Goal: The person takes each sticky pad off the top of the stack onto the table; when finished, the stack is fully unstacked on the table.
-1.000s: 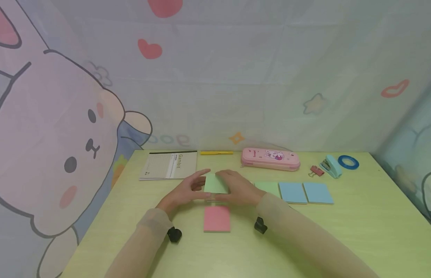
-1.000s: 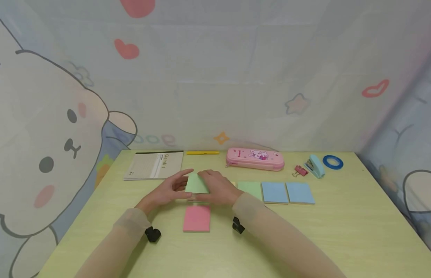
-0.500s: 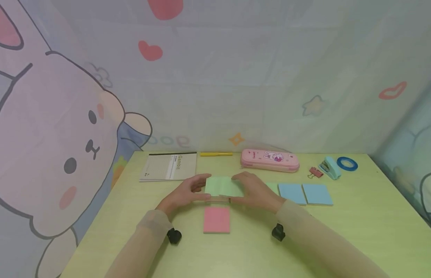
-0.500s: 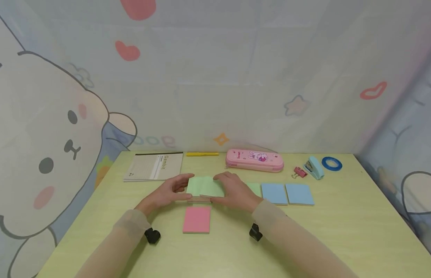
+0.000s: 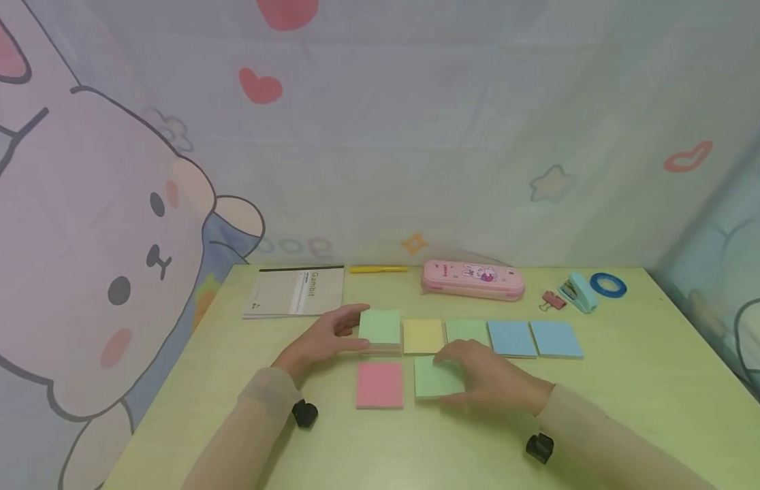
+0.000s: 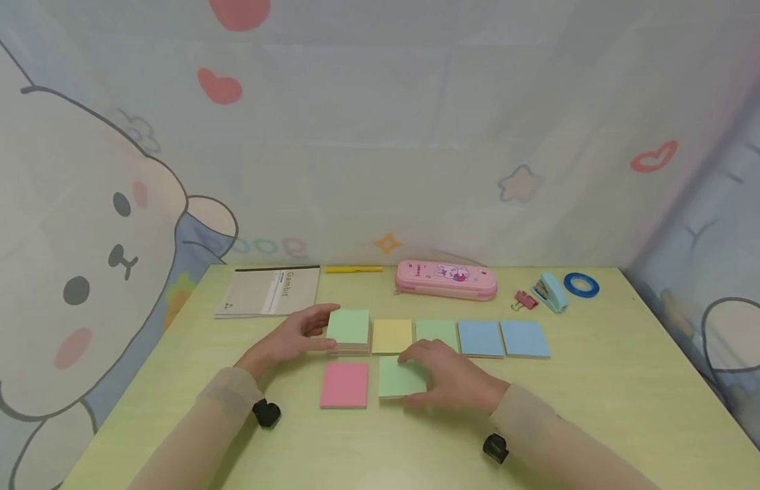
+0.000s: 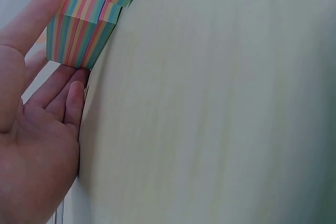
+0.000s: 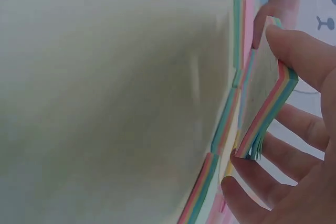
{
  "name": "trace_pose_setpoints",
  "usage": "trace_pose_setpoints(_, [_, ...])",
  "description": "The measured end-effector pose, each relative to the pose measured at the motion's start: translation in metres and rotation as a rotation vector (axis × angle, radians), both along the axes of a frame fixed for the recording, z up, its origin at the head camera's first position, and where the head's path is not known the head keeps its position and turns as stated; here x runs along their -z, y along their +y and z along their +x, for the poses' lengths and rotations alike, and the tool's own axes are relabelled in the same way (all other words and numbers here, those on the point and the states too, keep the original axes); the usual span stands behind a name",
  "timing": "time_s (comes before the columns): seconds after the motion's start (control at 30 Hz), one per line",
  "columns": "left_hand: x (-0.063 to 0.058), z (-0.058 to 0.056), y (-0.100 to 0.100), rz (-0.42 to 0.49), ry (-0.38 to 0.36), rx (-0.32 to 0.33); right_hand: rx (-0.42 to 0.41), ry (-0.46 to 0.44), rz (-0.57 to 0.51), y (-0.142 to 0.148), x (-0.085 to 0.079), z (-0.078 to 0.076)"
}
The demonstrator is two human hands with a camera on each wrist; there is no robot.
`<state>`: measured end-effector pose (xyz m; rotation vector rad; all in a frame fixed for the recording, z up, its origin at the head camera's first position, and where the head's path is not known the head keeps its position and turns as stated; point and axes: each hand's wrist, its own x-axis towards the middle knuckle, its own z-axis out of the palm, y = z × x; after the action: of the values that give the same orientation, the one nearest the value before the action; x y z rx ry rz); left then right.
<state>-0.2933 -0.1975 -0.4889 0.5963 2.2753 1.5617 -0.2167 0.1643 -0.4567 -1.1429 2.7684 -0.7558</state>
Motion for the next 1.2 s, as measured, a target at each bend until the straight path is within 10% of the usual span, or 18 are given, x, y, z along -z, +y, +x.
trace_pose_setpoints(1.2, [0.001, 0.000, 0.002, 0.000, 0.014, -0.005, 0.016, 0.029, 0.046, -0.023, 0.012, 0.009])
